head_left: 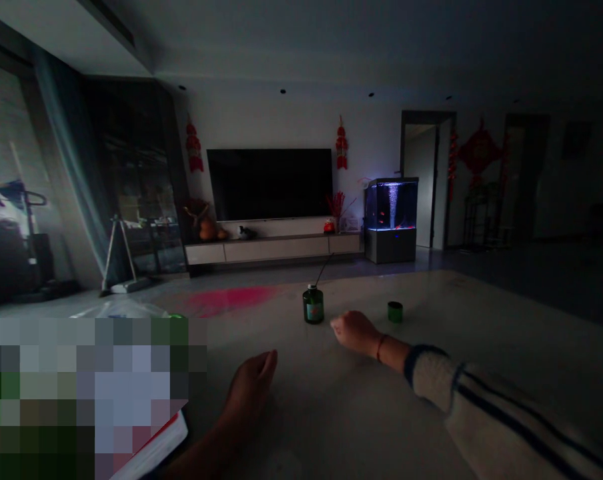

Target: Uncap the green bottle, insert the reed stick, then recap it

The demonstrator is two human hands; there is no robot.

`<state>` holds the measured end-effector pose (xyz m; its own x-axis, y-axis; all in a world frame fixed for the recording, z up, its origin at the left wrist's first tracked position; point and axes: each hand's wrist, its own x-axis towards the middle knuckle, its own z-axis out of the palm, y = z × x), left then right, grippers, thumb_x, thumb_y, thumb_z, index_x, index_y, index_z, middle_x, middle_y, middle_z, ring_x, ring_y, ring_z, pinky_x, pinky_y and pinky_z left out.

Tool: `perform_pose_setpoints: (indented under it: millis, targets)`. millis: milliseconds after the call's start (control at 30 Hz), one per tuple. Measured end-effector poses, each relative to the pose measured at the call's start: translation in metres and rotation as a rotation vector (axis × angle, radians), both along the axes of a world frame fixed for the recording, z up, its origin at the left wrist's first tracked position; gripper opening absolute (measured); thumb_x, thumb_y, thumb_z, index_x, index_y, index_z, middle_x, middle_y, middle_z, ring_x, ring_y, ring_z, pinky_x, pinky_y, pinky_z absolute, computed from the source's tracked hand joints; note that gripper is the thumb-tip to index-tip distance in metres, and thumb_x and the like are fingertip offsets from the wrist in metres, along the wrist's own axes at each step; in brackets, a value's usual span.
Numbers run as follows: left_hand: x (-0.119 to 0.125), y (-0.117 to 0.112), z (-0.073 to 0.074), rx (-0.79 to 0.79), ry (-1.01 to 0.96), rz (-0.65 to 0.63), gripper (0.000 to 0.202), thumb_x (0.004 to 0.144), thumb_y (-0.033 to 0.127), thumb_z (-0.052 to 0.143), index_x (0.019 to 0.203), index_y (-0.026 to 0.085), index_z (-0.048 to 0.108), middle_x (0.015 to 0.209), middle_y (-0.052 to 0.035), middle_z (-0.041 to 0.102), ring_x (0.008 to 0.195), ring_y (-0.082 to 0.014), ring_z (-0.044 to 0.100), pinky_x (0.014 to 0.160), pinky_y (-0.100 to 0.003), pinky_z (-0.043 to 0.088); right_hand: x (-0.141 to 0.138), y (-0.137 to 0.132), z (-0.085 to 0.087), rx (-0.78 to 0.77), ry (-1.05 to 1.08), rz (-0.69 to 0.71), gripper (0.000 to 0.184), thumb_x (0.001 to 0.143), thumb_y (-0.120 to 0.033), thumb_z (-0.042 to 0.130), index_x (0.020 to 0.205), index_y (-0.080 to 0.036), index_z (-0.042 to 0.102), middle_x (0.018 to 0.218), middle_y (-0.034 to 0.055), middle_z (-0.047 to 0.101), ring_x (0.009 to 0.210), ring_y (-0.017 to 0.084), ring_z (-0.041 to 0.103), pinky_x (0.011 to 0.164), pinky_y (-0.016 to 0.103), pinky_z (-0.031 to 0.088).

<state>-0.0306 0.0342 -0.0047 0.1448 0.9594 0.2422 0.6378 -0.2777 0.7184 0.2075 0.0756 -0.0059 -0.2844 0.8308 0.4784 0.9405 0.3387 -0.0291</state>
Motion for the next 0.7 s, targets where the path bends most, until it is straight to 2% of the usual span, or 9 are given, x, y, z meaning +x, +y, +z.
perform_pose_setpoints:
  millis: [67,133,233,300,433,533,633,700]
  targets:
    - [0.002,-0.002,0.001,-0.011,0.051,-0.028,0.051,0.068,0.068,0.023,0.053,0.02,0.031,0.053,0.0035,0.028,0.052,-0.0126,0.035,0.053,-0.025,0.03,-0.01,-0.006,-0.008,-0.056,0.043,0.118,0.026,0.073,-0.021,0.045,0.047,-0.017,0.048,0.048,0.0004,0.048,0.048,0.011,0.041,0.05,0.024,0.022]
    - [0.004,-0.004,0.004,-0.026,0.095,-0.085,0.049,0.069,0.066,0.024,0.052,0.021,0.029,0.053,0.0037,0.025,0.052,-0.0119,0.032,0.054,-0.025,0.029,-0.013,-0.008,-0.011,-0.144,0.206,0.196,0.038,0.078,-0.034,0.043,0.044,-0.017,0.039,0.043,-0.0031,0.037,0.043,0.008,0.032,0.047,0.023,0.021]
    - [0.005,-0.005,0.008,-0.071,0.145,-0.136,0.048,0.07,0.064,0.024,0.051,0.02,0.03,0.054,0.0035,0.026,0.053,-0.012,0.031,0.055,-0.024,0.028,-0.011,-0.006,-0.012,-0.278,0.481,0.225,0.05,0.079,-0.052,0.035,0.044,-0.017,0.029,0.043,-0.0059,0.022,0.042,0.006,0.022,0.044,0.022,0.018]
    - [0.005,-0.004,0.01,-0.095,0.164,-0.13,0.047,0.071,0.063,0.023,0.052,0.02,0.031,0.054,0.0037,0.026,0.052,-0.0118,0.03,0.054,-0.025,0.028,-0.01,-0.004,-0.012,-0.284,0.529,0.21,0.05,0.079,-0.054,0.033,0.045,-0.017,0.028,0.044,-0.0062,0.021,0.043,0.006,0.021,0.044,0.021,0.017]
    - [0.005,-0.001,0.006,-0.059,0.179,-0.163,0.046,0.073,0.061,0.023,0.054,0.019,0.028,0.055,0.0046,0.024,0.052,-0.0103,0.027,0.052,-0.024,0.026,-0.012,-0.006,-0.016,-0.195,0.383,0.162,0.047,0.08,-0.045,0.038,0.044,-0.016,0.034,0.042,-0.0058,0.026,0.043,0.006,0.025,0.045,0.022,0.017]
    - [0.005,-0.001,0.0,-0.048,0.22,-0.191,0.044,0.077,0.057,0.022,0.054,0.019,0.028,0.054,0.0051,0.023,0.051,-0.0095,0.028,0.051,-0.023,0.025,-0.014,-0.012,-0.018,-0.146,0.219,0.155,0.045,0.081,-0.04,0.038,0.045,-0.015,0.043,0.042,-0.0038,0.037,0.043,0.006,0.029,0.047,0.023,0.018]
    - [0.006,-0.004,0.001,0.001,0.36,-0.246,0.044,0.08,0.051,0.022,0.054,0.018,0.033,0.052,0.005,0.028,0.05,-0.009,0.033,0.049,-0.022,0.025,-0.016,-0.017,-0.019,-0.128,0.063,0.154,0.044,0.083,-0.039,0.036,0.05,-0.015,0.052,0.047,-0.0003,0.05,0.045,0.007,0.035,0.049,0.024,0.019]
    - [0.009,-0.006,0.009,0.069,0.521,-0.324,0.043,0.082,0.046,0.025,0.054,0.017,0.04,0.051,0.004,0.035,0.05,-0.0094,0.038,0.048,-0.021,0.026,-0.016,-0.019,-0.018,-0.113,-0.03,0.15,0.043,0.084,-0.039,0.035,0.055,-0.015,0.056,0.052,0.0017,0.056,0.047,0.008,0.04,0.049,0.024,0.019]
